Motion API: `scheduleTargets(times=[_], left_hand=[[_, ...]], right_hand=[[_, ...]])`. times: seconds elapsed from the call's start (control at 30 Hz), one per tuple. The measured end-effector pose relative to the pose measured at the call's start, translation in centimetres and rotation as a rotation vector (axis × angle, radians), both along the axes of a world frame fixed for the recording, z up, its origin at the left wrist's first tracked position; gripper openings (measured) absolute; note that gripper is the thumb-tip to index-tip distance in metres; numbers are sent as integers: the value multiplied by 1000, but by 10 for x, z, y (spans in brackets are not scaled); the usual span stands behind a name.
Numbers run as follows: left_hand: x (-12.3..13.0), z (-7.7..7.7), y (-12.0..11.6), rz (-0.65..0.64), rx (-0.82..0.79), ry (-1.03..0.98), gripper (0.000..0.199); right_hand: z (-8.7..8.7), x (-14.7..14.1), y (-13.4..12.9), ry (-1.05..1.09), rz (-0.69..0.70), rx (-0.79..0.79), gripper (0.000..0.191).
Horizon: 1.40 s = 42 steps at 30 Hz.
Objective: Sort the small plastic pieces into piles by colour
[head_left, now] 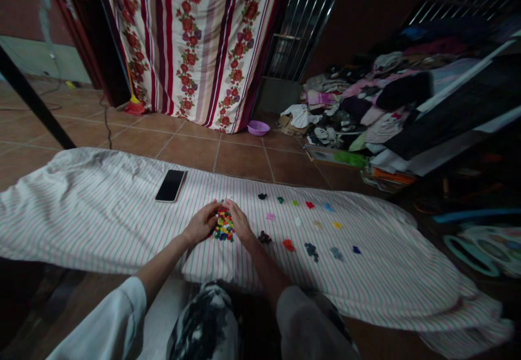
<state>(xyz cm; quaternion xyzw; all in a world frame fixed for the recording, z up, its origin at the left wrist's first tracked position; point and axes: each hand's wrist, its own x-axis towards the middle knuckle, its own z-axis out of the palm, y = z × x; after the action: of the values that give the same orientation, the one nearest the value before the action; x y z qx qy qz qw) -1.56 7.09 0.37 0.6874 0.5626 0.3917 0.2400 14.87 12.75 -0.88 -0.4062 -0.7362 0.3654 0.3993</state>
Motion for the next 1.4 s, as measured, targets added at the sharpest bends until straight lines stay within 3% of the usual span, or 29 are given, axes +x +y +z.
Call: scheduleTargets(times=[0.17,0.33,0.43,0.53,0.7,0.87,1.1,1.23,1.4], left_hand=[[-20,-3,-33,68,71,209,65],[-27,-11,-55,119,102,492,96],[-21,-4,-57,152,81,591,94],[-13,5,-48,144,58,636,85],[-5,2,-31,124,104,528,63],[0,-10,-26,128,140,297,39],[8,6,-11,164,30,32,35],[6,16,-4,143,-24,34,39],[-10,23,3,218,-24,175,37]], right_hand=[[6,3,-26,-20,-8,71,45],[3,26,-48,-306,-131,249,58],[1,30,-62,-470,-157,261,68],[1,23,-64,-487,-180,251,66],[-4,14,-45,-357,-112,229,54],[-14,9,-26,-136,-24,73,40],[4,-5,-12,-57,56,65,34],[15,-2,-12,-91,75,147,33],[14,8,-12,-169,-35,162,39]])
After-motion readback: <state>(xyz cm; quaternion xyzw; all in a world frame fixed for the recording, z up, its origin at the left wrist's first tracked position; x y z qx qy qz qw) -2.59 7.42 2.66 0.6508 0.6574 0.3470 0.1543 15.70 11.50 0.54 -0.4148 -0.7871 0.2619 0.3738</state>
